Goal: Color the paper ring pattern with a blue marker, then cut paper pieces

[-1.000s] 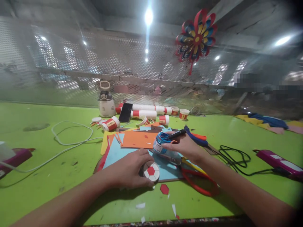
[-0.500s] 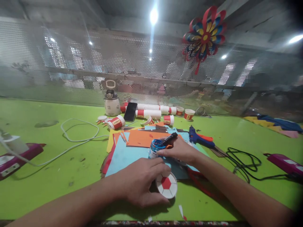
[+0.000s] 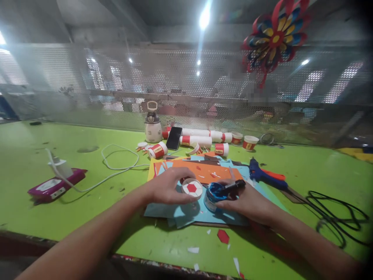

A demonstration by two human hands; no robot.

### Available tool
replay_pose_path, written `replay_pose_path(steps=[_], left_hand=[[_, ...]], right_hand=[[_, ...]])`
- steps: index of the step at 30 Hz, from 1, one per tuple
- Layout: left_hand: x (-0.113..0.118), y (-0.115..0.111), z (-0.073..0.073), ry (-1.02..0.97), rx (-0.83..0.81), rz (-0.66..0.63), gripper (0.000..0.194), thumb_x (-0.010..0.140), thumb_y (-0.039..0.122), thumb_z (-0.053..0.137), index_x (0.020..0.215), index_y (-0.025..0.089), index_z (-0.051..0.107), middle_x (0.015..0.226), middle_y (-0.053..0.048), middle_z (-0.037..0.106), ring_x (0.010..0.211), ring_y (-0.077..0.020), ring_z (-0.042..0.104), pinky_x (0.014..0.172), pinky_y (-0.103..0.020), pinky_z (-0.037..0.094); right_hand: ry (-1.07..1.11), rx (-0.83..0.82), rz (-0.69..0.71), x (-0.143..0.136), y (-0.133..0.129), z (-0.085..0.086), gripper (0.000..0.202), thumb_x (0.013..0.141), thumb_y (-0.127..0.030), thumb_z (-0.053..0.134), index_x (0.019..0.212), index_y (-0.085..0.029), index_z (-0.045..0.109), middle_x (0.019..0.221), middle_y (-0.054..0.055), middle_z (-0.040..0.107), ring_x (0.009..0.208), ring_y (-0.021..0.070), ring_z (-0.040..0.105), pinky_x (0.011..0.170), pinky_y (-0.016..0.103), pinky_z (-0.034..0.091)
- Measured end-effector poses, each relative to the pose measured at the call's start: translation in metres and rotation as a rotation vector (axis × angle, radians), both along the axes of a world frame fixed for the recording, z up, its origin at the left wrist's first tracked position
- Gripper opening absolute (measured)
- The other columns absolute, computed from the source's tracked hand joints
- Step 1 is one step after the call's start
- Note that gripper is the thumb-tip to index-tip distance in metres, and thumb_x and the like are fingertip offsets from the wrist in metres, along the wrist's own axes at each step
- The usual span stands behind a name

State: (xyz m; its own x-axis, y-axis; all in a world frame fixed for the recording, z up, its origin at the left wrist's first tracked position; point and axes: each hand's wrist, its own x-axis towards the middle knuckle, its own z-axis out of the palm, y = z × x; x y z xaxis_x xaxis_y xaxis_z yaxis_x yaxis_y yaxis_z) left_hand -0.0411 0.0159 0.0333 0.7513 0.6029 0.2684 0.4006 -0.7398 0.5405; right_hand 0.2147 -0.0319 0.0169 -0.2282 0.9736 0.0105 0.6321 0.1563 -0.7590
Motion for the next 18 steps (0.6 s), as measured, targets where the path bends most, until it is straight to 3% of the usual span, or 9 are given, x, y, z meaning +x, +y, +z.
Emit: replay_pose_path(steps=[5, 9, 13, 15, 18], left_hand=[[0.008, -0.006, -0.006, 0.087, -0.027, 0.012, 0.044, 0.073, 0.045, 0.071, 0.107, 0.018, 0.063, 0.102, -0.008, 0.068, 0.090, -0.0250, 0.063, 0.079, -0.038, 0.051], [0.013, -0.009, -0.007, 0.118, -0.058, 0.019, 0.048, 0.072, 0.048, 0.073, 0.108, 0.019, 0.063, 0.104, -0.008, 0.068, 0.091, -0.0259, 0.063, 0.080, -0.039, 0.051], [0.013, -0.006, -0.010, 0.118, -0.068, 0.026, 0.048, 0.072, 0.050, 0.073, 0.108, 0.018, 0.064, 0.103, -0.009, 0.068, 0.090, -0.0260, 0.063, 0.079, -0.040, 0.051], [0.013, -0.006, -0.011, 0.113, -0.073, 0.025, 0.048, 0.072, 0.050, 0.073, 0.108, 0.019, 0.064, 0.104, -0.008, 0.069, 0.090, -0.0262, 0.063, 0.079, -0.039, 0.051], [0.013, -0.006, -0.012, 0.099, -0.063, 0.013, 0.048, 0.073, 0.049, 0.072, 0.109, 0.019, 0.065, 0.105, -0.008, 0.069, 0.091, -0.0264, 0.063, 0.081, -0.040, 0.051]], right_hand=[[-0.010, -0.004, -0.003, 0.003, -0.002, -0.001, 0.033, 0.068, -0.036, 0.077, 0.098, -0.021, 0.073, 0.087, 0.005, 0.072, 0.078, 0.0225, 0.059, 0.071, 0.037, 0.049], [0.013, -0.014, 0.045, 0.003, -0.002, -0.001, 0.034, 0.070, -0.038, 0.076, 0.100, -0.022, 0.073, 0.098, 0.006, 0.075, 0.088, 0.0264, 0.064, 0.081, 0.043, 0.051], [0.111, -0.062, 0.048, 0.009, 0.000, 0.002, 0.052, 0.062, -0.040, 0.082, 0.109, -0.022, 0.071, 0.115, 0.008, 0.072, 0.104, 0.0304, 0.065, 0.093, 0.046, 0.051], [0.143, -0.074, 0.004, 0.015, 0.000, 0.006, 0.066, 0.057, -0.038, 0.086, 0.119, -0.023, 0.068, 0.120, 0.010, 0.071, 0.106, 0.0313, 0.065, 0.093, 0.047, 0.051], [0.152, -0.099, -0.002, 0.024, 0.001, 0.012, 0.068, 0.061, -0.037, 0.084, 0.125, -0.023, 0.064, 0.105, 0.009, 0.073, 0.092, 0.0273, 0.068, 0.079, 0.041, 0.055]])
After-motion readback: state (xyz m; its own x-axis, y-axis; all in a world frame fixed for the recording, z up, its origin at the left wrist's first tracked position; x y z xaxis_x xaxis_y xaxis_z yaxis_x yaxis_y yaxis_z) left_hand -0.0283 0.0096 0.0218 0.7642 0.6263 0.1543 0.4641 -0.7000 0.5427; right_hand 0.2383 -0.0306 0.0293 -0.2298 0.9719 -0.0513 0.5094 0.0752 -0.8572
